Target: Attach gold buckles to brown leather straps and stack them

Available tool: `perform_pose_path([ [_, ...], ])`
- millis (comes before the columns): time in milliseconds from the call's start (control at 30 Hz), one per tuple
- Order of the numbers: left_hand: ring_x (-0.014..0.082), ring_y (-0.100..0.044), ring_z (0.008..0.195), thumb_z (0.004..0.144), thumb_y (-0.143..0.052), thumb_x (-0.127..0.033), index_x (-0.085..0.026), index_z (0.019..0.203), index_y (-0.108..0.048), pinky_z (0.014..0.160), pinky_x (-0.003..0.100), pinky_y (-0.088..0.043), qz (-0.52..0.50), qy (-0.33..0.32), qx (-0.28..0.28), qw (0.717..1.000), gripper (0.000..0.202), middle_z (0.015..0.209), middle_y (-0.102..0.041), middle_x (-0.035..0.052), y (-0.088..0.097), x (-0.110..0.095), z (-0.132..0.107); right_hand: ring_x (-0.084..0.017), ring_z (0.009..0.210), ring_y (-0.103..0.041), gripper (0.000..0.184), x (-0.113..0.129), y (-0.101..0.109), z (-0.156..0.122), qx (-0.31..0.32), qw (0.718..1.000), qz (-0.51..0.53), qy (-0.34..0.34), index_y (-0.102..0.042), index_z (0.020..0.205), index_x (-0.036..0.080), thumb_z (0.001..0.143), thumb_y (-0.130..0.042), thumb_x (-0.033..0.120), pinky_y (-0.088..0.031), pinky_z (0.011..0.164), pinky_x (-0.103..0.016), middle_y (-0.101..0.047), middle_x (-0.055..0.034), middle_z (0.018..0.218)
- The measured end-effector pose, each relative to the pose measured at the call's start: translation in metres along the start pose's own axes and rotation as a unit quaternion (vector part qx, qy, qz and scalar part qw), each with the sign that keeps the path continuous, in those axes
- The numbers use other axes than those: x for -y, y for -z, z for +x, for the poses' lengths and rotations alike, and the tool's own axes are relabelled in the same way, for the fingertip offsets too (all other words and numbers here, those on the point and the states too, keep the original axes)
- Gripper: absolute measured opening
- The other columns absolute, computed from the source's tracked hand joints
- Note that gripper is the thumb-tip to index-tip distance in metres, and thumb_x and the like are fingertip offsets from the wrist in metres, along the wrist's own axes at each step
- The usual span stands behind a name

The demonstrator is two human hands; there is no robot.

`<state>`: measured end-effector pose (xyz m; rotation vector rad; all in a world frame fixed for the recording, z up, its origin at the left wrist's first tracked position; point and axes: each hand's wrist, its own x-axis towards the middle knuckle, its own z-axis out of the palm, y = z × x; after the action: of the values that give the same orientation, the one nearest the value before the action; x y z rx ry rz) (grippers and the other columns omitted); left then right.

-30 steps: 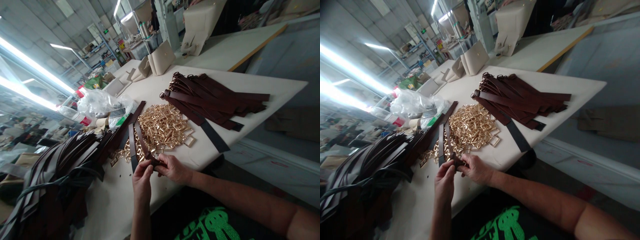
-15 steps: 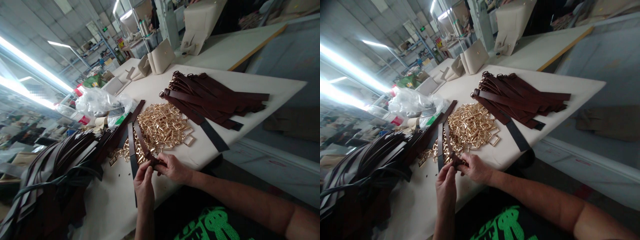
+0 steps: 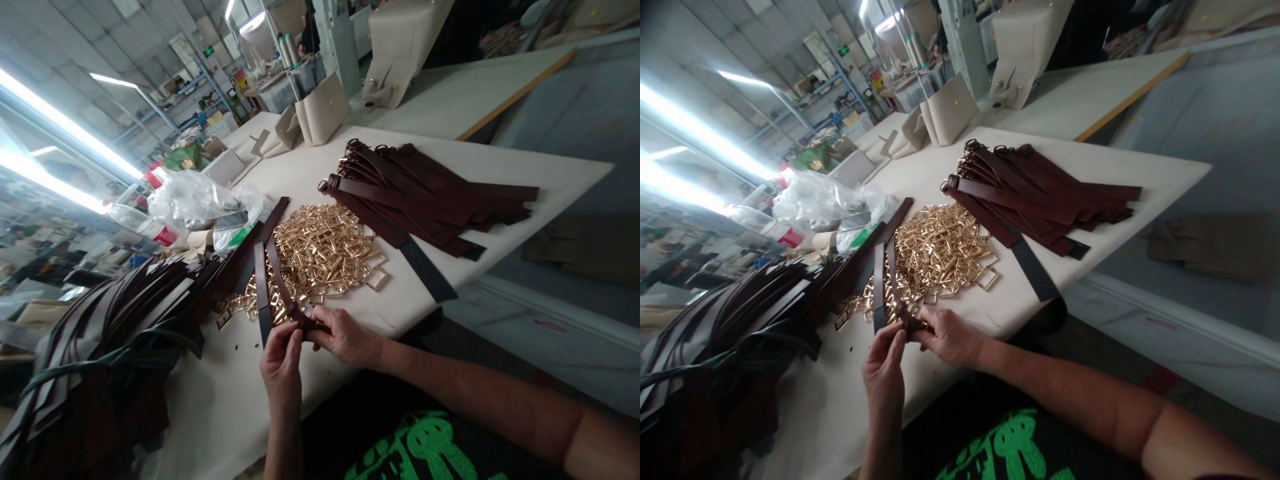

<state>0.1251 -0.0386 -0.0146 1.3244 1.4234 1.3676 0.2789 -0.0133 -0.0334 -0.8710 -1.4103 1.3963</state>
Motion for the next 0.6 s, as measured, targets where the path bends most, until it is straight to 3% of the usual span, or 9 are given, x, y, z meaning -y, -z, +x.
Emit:
perform_pose_path([
  [67,0.0185,-0.064,0.090,0.081,-0.074,-0.031,-0.022,0.095,-0.076,0.085,0.029,-0.051,-0.001,0.002,0.035,0.999,0.017,0.094,-0.070,0.0048,0.005,-0.003,0.006,-0.015,0.060,-0.064,0.021,0.000,0.001,0.000,0.013,0.999,-0.030,-0.003,-0.055,0.084,0.019,0.090,-0.066,0.034,-0.047,0.055,-0.023,-0.063,0.0016,0.069],
  [300,0.0188,-0.064,0.084,0.076,-0.078,-0.024,-0.022,0.085,-0.080,0.078,0.027,-0.052,0.092,-0.093,0.122,0.984,0.009,0.088,-0.070,0.0064,0.009,-0.017,0.018,-0.015,0.060,-0.064,0.018,0.000,0.002,-0.001,0.021,0.998,-0.061,-0.008,-0.055,0.085,0.019,0.091,-0.064,0.033,-0.045,0.055,-0.022,-0.063,0.0011,0.066],
  [500,0.0159,-0.066,0.086,0.078,-0.077,-0.030,-0.028,0.119,-0.070,0.078,0.025,-0.054,-0.088,0.046,0.076,0.992,0.041,0.094,-0.071,0.0028,-0.003,-0.004,0.002,-0.014,0.062,-0.063,0.011,0.002,0.002,-0.001,0.005,1.000,-0.011,-0.001,-0.054,0.084,0.018,0.090,-0.061,0.024,-0.044,0.055,-0.022,-0.063,0.0012,0.071],
  [600,0.0165,-0.066,0.092,0.076,-0.079,-0.029,-0.025,0.113,-0.071,0.084,0.027,-0.053,-0.106,0.075,0.063,0.990,0.037,0.101,-0.072,0.0044,-0.005,0.003,-0.003,-0.013,0.065,-0.058,0.006,0.002,0.003,0.000,0.001,1.000,-0.027,0.016,-0.055,0.083,0.018,0.087,-0.059,0.018,-0.043,0.059,-0.022,-0.061,0.0011,0.072],
])
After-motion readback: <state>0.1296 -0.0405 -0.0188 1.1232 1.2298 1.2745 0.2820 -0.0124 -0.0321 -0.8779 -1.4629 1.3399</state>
